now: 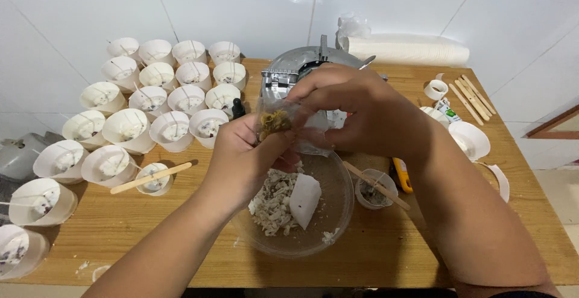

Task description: Preparing wicks and adding wax flakes to small cups to finish the candle assembly process.

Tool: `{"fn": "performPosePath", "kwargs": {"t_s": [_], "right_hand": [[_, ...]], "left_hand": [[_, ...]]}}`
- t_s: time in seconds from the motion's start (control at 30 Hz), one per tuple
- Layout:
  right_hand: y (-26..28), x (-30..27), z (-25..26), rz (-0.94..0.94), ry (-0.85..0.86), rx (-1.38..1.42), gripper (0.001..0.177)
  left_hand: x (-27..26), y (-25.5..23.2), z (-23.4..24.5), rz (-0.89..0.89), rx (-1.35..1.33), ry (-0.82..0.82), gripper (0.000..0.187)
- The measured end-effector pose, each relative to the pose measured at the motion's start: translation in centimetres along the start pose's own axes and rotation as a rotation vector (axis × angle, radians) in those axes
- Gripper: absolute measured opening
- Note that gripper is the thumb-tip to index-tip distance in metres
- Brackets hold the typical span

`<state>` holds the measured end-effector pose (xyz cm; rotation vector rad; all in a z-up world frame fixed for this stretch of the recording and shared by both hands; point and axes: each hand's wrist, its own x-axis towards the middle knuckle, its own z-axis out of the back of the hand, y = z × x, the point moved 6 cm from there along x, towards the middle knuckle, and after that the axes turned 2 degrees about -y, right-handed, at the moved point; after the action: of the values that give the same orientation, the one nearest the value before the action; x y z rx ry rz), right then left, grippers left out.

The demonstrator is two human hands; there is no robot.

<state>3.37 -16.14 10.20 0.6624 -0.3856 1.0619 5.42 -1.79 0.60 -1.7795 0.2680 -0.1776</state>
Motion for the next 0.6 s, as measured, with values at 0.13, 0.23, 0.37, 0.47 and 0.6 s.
{"fn": "performPosePath", "kwargs": {"t_s": [0.13, 0.23, 0.37, 0.47, 0.6], "right_hand": [[0.0, 0.0, -0.1, 0.012, 0.002, -0.01, 0.015], [-0.2, 0.2, -0.4, 0.008, 0.013, 0.024, 0.01], [-0.2, 0.3, -0.9, 0.014, 0.011, -0.004, 0.015], [-0.4, 0.4, -1.3, -0.059, 0.052, -0.068, 0.014], [-0.4, 0.4, -1.9, -0.123, 0.091, -0.153, 0.007]], "left_hand": [[0.2, 0.2, 0.2, -0.016, 0.002, -0.002, 0.009], [0.3, 0.4, 0.3, -0.019, 0.008, -0.015, 0.01], [0.2, 0.0, 0.4, -0.102, 0.079, -0.02, 0.01], [0.2, 0.0, 0.6, -0.112, 0.108, -0.049, 0.013], [0.5, 0.4, 1.0, -0.126, 0.147, -0.116, 0.013]]}}
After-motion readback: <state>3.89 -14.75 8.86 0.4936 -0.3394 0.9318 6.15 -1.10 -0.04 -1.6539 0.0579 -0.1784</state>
